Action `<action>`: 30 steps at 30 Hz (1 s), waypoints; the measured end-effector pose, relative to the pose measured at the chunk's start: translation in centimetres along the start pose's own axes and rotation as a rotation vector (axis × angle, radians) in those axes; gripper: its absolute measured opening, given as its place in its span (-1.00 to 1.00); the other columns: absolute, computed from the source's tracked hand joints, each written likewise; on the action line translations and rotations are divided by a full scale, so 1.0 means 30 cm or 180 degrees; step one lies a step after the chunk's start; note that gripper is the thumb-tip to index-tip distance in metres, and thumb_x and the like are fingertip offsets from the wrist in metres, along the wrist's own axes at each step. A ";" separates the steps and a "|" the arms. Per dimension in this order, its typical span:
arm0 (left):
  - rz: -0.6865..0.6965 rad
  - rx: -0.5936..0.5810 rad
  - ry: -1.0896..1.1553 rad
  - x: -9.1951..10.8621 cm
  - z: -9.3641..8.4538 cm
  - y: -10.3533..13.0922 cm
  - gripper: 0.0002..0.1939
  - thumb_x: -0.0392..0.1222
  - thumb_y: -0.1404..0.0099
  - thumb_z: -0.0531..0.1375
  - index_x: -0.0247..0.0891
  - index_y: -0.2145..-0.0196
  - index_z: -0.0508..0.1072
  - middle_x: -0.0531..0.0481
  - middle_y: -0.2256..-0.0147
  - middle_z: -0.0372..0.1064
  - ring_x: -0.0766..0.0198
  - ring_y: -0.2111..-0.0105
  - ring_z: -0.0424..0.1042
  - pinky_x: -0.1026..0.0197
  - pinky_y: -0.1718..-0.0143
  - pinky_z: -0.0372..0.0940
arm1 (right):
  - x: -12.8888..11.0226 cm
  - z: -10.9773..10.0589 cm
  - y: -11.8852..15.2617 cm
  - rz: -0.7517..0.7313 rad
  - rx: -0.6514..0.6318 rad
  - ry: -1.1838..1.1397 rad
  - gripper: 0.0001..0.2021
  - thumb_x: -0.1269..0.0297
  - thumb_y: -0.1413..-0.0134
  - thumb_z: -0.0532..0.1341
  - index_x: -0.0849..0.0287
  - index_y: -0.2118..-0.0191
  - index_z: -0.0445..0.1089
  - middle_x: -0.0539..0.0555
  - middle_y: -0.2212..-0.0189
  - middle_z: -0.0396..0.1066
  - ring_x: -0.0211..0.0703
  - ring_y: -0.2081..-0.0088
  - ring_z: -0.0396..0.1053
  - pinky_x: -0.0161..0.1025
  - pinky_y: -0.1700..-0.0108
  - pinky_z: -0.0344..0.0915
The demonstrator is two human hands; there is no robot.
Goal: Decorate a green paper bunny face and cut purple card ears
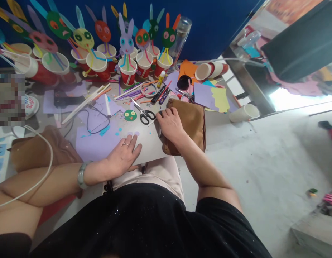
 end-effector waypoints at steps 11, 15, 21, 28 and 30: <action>0.0041 -0.0217 0.0053 0.002 -0.014 -0.007 -0.11 0.16 -0.40 0.33 -0.50 -0.42 0.21 -0.70 -0.47 -0.01 -0.44 -0.45 0.12 -0.24 -0.33 0.13 | -0.010 -0.041 -0.025 -0.0156 0.0233 0.0122 -0.70 0.47 -0.34 0.07 0.28 0.02 0.53 0.30 0.13 0.57 0.17 0.06 0.38 0.05 -0.11 0.11; 0.0012 -0.0235 0.0000 0.000 -0.005 -0.008 -0.10 0.19 -0.40 0.32 -0.48 -0.43 0.20 -0.69 -0.48 -0.04 -0.44 -0.46 0.09 -0.25 -0.34 0.13 | -0.056 -0.079 -0.060 -0.0462 0.0382 0.0068 -0.75 0.46 -0.35 0.09 0.24 0.07 0.52 0.27 0.12 0.60 0.12 0.10 0.40 0.02 -0.11 0.13; 0.0075 -0.0236 -0.0041 0.000 -0.011 -0.009 -0.07 0.21 -0.39 0.32 -0.50 -0.43 0.19 -0.73 -0.47 -0.04 -0.45 -0.45 0.14 -0.26 -0.34 0.13 | -0.163 -0.108 -0.140 -0.0874 0.0385 -0.0014 -0.70 0.47 -0.38 0.05 0.25 0.10 0.56 0.23 0.22 0.61 0.07 0.19 0.40 0.02 -0.10 0.13; 0.0057 -0.0037 -0.0078 -0.003 -0.022 -0.008 -0.06 0.23 -0.34 0.35 -0.53 -0.39 0.23 -0.74 -0.43 0.05 -0.48 -0.42 0.18 -0.25 -0.30 0.16 | -0.311 -0.132 -0.227 -0.1356 0.0174 -0.0086 -0.63 0.51 -0.32 0.07 0.29 -0.06 0.57 0.22 0.27 0.62 0.08 0.23 0.41 0.05 -0.15 0.09; 0.0080 0.0042 -0.0108 -0.003 -0.021 -0.008 -0.08 0.23 -0.35 0.35 -0.55 -0.36 0.26 -0.74 -0.40 0.11 -0.46 -0.39 0.22 -0.23 -0.30 0.15 | -0.357 -0.135 -0.251 -0.1452 0.0072 -0.0101 -0.59 0.51 -0.32 0.08 0.30 -0.16 0.53 0.22 0.28 0.62 0.08 0.22 0.43 0.06 -0.15 0.08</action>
Point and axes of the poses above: each hand's wrist, its own y-axis away from the middle knuckle, its own z-axis out of the palm, x = y × z, the point moved 5 cm from there along -y, towards the middle knuckle
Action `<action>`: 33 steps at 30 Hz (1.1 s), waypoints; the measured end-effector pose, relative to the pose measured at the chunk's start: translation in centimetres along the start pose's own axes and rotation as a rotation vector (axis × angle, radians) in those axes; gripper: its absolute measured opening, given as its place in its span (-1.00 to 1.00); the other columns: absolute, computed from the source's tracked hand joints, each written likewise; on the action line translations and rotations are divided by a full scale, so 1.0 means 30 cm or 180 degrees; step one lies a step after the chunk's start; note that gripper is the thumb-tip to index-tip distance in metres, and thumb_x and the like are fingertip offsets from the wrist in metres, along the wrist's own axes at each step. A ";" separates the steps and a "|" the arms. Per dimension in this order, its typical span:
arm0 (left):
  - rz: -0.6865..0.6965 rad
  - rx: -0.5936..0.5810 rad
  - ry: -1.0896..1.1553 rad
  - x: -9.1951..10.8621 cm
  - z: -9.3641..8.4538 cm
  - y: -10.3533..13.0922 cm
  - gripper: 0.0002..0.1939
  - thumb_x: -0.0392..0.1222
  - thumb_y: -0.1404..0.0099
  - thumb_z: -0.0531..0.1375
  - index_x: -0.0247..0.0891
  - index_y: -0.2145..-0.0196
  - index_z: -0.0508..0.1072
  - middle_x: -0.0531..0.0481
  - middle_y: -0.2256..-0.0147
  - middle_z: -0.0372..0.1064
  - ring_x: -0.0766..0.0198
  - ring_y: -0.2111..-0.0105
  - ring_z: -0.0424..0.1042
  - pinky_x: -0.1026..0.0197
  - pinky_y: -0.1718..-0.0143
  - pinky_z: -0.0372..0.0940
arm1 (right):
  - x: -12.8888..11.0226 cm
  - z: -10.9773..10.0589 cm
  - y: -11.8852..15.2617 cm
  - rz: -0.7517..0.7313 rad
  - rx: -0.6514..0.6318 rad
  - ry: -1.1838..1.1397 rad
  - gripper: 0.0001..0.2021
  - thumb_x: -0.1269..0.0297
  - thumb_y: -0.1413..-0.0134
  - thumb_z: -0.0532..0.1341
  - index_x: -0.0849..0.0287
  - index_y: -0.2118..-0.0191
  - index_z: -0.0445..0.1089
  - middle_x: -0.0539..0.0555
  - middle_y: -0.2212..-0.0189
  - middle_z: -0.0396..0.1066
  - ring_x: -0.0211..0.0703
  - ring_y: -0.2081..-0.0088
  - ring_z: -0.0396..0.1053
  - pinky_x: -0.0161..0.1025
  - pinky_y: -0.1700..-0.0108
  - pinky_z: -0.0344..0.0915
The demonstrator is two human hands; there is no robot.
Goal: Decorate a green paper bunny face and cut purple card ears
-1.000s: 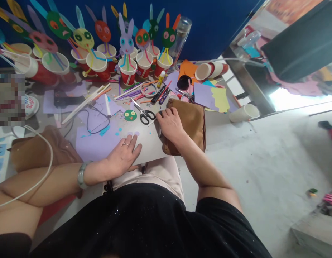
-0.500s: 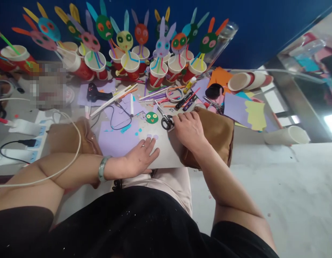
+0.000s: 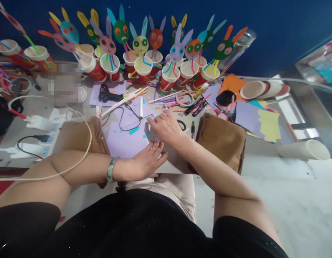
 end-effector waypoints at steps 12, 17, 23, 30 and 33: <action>-0.0006 0.0401 -0.0277 0.007 0.025 0.007 -0.07 0.33 -0.31 0.33 -0.55 -0.28 0.30 -0.76 -0.32 0.24 -0.43 -0.30 0.33 -0.21 -0.26 0.14 | -0.077 -0.004 -0.383 0.0135 -0.0512 -0.0110 -0.27 0.54 -0.35 -0.02 0.27 -0.59 -0.08 0.32 0.15 0.66 0.14 0.09 0.58 -0.01 -0.05 0.14; -0.0033 0.0348 -0.0247 0.008 0.033 0.001 -0.08 0.33 -0.31 0.32 -0.54 -0.29 0.31 -0.76 -0.32 0.24 -0.43 -0.32 0.31 -0.19 -0.24 0.16 | -0.105 0.017 -0.395 0.0045 -0.0560 -0.0268 -0.41 0.49 -0.43 -0.05 0.32 -0.51 0.11 0.38 0.16 0.65 0.20 0.06 0.58 -0.04 0.03 0.15; -0.0033 0.0221 -0.0186 0.003 0.014 -0.001 -0.10 0.30 -0.33 0.33 -0.50 -0.32 0.31 -0.68 -0.35 0.23 -0.34 -0.32 0.33 -0.17 -0.24 0.19 | -0.113 0.026 -0.331 -0.0060 -0.0561 -0.0365 -0.56 0.52 -0.42 -0.03 0.36 -0.29 0.35 0.37 0.17 0.65 0.16 0.12 0.58 -0.05 0.05 0.13; 0.0064 -0.0013 -0.0128 -0.005 -0.014 0.010 -0.09 0.27 -0.36 0.31 -0.54 -0.36 0.28 -0.70 -0.35 0.23 -0.39 -0.35 0.32 -0.19 -0.29 0.18 | -0.092 0.042 -0.314 -0.0088 -0.0252 -0.0357 -0.65 0.50 -0.43 0.00 0.30 -0.12 0.46 0.30 0.17 0.63 0.08 0.15 0.55 -0.05 0.00 0.05; 0.0038 -0.0063 -0.0067 -0.005 -0.014 0.005 -0.08 0.26 -0.37 0.31 -0.53 -0.39 0.26 -0.69 -0.38 0.20 -0.38 -0.37 0.29 -0.20 -0.31 0.17 | -0.087 0.024 -0.273 -0.0141 0.0000 -0.0354 -0.66 0.51 -0.42 0.02 0.31 -0.13 0.46 0.28 0.19 0.61 0.05 0.17 0.52 -0.06 0.04 0.04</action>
Point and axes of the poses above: each hand's wrist, its own y-axis away from the middle knuckle, its own z-axis out of the palm, x = y × z, the point moved 5 cm from there along -y, towards the middle knuckle
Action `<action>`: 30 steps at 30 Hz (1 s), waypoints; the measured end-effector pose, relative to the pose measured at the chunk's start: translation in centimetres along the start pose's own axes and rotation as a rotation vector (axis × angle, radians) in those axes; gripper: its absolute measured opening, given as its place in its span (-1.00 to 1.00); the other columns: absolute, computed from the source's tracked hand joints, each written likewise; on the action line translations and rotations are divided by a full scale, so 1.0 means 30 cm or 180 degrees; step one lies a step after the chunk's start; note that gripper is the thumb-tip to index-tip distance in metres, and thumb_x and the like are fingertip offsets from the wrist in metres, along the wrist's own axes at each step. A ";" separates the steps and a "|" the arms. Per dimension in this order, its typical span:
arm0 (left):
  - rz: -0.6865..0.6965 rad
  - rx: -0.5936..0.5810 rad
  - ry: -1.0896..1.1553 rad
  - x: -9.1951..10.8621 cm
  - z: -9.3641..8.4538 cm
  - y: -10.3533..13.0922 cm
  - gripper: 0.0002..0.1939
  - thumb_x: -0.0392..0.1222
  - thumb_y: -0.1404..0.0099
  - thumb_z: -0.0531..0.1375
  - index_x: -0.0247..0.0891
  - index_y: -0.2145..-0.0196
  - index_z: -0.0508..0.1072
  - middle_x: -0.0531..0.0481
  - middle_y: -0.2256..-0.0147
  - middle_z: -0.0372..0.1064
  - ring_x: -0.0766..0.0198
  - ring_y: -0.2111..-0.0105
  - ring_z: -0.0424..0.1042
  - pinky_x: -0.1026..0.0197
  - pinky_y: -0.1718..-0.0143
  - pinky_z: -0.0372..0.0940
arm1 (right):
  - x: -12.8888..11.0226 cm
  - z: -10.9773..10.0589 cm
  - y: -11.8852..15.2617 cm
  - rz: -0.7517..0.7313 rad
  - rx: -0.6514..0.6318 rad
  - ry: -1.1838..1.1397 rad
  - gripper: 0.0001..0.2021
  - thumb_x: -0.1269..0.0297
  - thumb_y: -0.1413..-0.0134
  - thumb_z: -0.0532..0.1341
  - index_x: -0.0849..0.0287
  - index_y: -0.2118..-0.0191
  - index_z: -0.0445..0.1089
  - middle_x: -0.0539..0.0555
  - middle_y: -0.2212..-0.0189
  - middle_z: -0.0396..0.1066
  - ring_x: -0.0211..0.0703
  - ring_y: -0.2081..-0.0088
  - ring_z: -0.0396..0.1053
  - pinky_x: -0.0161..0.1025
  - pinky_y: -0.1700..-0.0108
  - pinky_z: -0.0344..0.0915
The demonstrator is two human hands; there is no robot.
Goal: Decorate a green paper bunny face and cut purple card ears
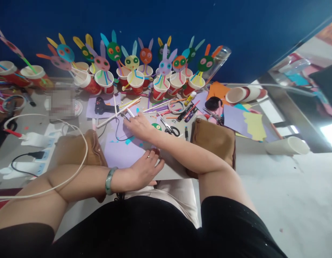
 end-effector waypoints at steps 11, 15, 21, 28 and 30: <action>-0.0117 -0.0228 0.0389 0.009 0.030 -0.018 -0.04 0.20 -0.37 0.35 -0.50 -0.46 0.20 -0.71 -0.48 -0.06 -0.47 -0.49 0.06 -0.29 -0.36 0.17 | 0.155 -0.004 0.308 0.0276 0.0556 0.0147 -0.73 0.46 -0.35 0.07 0.21 0.22 0.55 0.11 0.44 0.50 -0.06 0.38 0.28 -0.08 0.11 0.01; -0.0100 -0.0450 0.0454 0.009 0.027 -0.019 -0.07 0.15 -0.40 0.33 -0.50 -0.48 0.17 -0.71 -0.48 -0.11 -0.47 -0.50 0.03 -0.32 -0.39 0.13 | 0.285 -0.016 0.424 0.0897 0.0516 0.0208 -0.71 0.42 -0.36 0.05 0.24 0.17 0.56 0.19 0.35 0.56 -0.02 0.31 0.36 -0.07 0.08 0.02; -0.0061 -0.0416 0.0322 0.005 0.018 -0.013 -0.06 0.18 -0.42 0.30 -0.50 -0.49 0.14 -0.71 -0.48 -0.10 -0.47 -0.49 0.04 -0.31 -0.38 0.11 | 0.461 0.005 0.551 0.1948 -0.0067 0.0341 -0.61 0.38 -0.34 0.08 0.28 -0.15 0.51 0.28 0.16 0.59 0.11 0.20 0.42 -0.01 0.02 0.08; -0.0083 -0.0304 0.0385 0.004 0.022 -0.009 -0.07 0.16 -0.41 0.32 -0.52 -0.46 0.17 -0.74 -0.47 -0.07 -0.48 -0.47 0.09 -0.30 -0.34 0.15 | 0.459 0.043 0.534 0.1983 -0.0490 0.0400 -0.40 0.46 -0.42 -0.06 0.21 -0.49 0.22 0.35 0.07 0.55 0.18 0.11 0.43 -0.01 0.03 0.02; -0.0108 -0.0240 0.0396 0.004 0.025 -0.010 -0.06 0.17 -0.39 0.33 -0.52 -0.46 0.19 -0.75 -0.47 -0.07 -0.49 -0.46 0.09 -0.30 -0.34 0.14 | 0.440 0.047 0.512 0.1927 -0.0506 0.0380 -0.40 0.46 -0.43 -0.06 0.23 -0.50 0.20 0.37 0.08 0.55 0.18 0.12 0.45 -0.01 0.03 0.01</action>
Point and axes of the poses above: each hand's wrist, its own y-axis away from the middle knuckle, its own z-axis out of the palm, x = y × z, the point moved 5 cm from there along -y, towards the middle knuckle
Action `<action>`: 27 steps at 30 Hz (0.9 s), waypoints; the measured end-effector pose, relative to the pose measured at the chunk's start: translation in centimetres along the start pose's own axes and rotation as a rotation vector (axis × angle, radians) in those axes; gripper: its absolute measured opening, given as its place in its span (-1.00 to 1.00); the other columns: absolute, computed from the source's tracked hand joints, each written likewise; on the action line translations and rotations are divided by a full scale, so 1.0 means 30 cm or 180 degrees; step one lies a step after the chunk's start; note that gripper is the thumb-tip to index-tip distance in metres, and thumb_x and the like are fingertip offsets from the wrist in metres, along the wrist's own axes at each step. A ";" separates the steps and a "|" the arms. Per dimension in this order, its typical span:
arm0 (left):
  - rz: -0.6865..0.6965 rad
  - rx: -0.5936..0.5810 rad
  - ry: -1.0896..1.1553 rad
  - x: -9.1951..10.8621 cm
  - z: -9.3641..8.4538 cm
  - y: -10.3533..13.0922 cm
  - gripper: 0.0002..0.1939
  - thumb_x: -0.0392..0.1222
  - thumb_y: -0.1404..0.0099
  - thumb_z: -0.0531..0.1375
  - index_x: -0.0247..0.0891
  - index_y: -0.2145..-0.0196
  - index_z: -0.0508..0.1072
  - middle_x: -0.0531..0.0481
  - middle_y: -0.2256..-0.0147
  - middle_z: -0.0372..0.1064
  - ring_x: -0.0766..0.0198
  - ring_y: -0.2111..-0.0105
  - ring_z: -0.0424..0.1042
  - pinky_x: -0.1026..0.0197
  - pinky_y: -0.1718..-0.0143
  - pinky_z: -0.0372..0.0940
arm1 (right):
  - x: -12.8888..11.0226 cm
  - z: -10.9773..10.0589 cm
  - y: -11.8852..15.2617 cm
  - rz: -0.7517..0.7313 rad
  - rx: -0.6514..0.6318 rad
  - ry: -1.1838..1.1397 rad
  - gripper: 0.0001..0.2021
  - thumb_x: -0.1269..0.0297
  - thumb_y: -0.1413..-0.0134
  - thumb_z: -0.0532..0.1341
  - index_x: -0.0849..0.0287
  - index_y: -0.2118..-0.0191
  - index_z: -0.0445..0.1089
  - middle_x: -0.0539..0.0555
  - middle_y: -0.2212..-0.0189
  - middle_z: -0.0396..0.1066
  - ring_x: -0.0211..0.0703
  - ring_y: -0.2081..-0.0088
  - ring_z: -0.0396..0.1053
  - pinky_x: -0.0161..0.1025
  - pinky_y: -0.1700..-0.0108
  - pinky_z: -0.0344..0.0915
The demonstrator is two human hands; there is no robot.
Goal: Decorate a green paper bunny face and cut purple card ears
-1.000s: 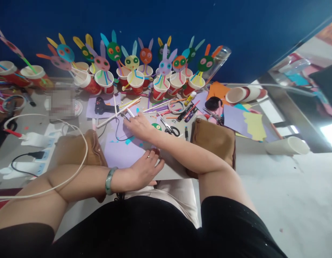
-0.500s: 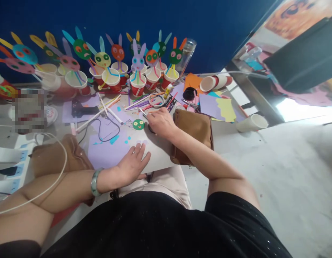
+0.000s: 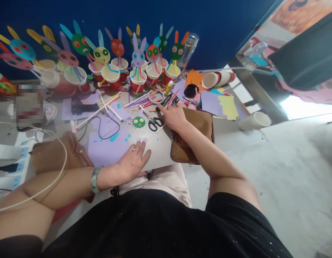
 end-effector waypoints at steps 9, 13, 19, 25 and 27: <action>0.0000 0.0117 -0.0069 0.001 0.020 0.001 -0.04 0.19 -0.37 0.35 -0.50 -0.46 0.20 -0.73 -0.47 -0.05 -0.48 -0.46 0.09 -0.28 -0.34 0.14 | -0.042 0.019 -0.016 -0.0109 0.0168 -0.0153 -0.54 0.47 -0.40 -0.05 0.36 -0.22 0.46 0.38 0.13 0.56 0.15 0.15 0.44 -0.02 0.03 0.02; 0.0012 0.0220 -0.0132 0.000 0.028 0.005 -0.03 0.20 -0.34 0.37 -0.51 -0.45 0.22 -0.75 -0.45 -0.02 -0.50 -0.46 0.10 -0.28 -0.35 0.15 | -0.036 0.027 0.013 -0.0019 0.0291 -0.0207 -0.53 0.46 -0.40 -0.03 0.31 -0.28 0.41 0.35 0.05 0.54 0.18 0.04 0.41 0.01 -0.06 0.07; 0.0014 0.0212 -0.0193 0.001 0.026 0.005 -0.03 0.22 -0.35 0.36 -0.49 -0.45 0.21 -0.73 -0.46 -0.02 -0.48 -0.46 0.11 -0.28 -0.33 0.20 | 0.030 0.001 0.112 0.0574 0.0641 -0.0578 -0.38 0.33 -0.34 0.12 0.26 -0.47 0.16 0.41 -0.25 0.36 0.29 -0.19 0.22 0.11 -0.22 0.10; 0.0010 0.0266 -0.0282 0.005 0.026 0.007 -0.05 0.23 -0.35 0.36 -0.46 -0.45 0.24 -0.70 -0.46 0.01 -0.45 -0.45 0.14 -0.27 -0.31 0.22 | 0.363 0.010 0.162 0.1880 0.0763 -0.0720 -0.39 0.14 -0.41 0.12 0.35 -0.44 0.20 0.52 -0.27 0.32 0.36 -0.18 0.26 0.11 -0.12 0.17; -0.0003 0.0260 -0.0272 0.005 0.022 0.008 -0.05 0.22 -0.34 0.36 -0.45 -0.44 0.24 -0.70 -0.45 0.03 -0.44 -0.44 0.16 -0.27 -0.30 0.23 | 0.510 0.050 0.161 0.2328 0.0549 -0.0754 -0.42 0.22 -0.36 0.20 0.39 -0.40 0.28 0.57 -0.25 0.32 0.31 -0.16 0.27 0.08 -0.10 0.13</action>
Point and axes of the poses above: each hand's wrist, its own y-axis away from the middle knuckle, its own z-axis out of the palm, x = y × z, the point moved 5 cm from there along -y, towards the middle knuckle
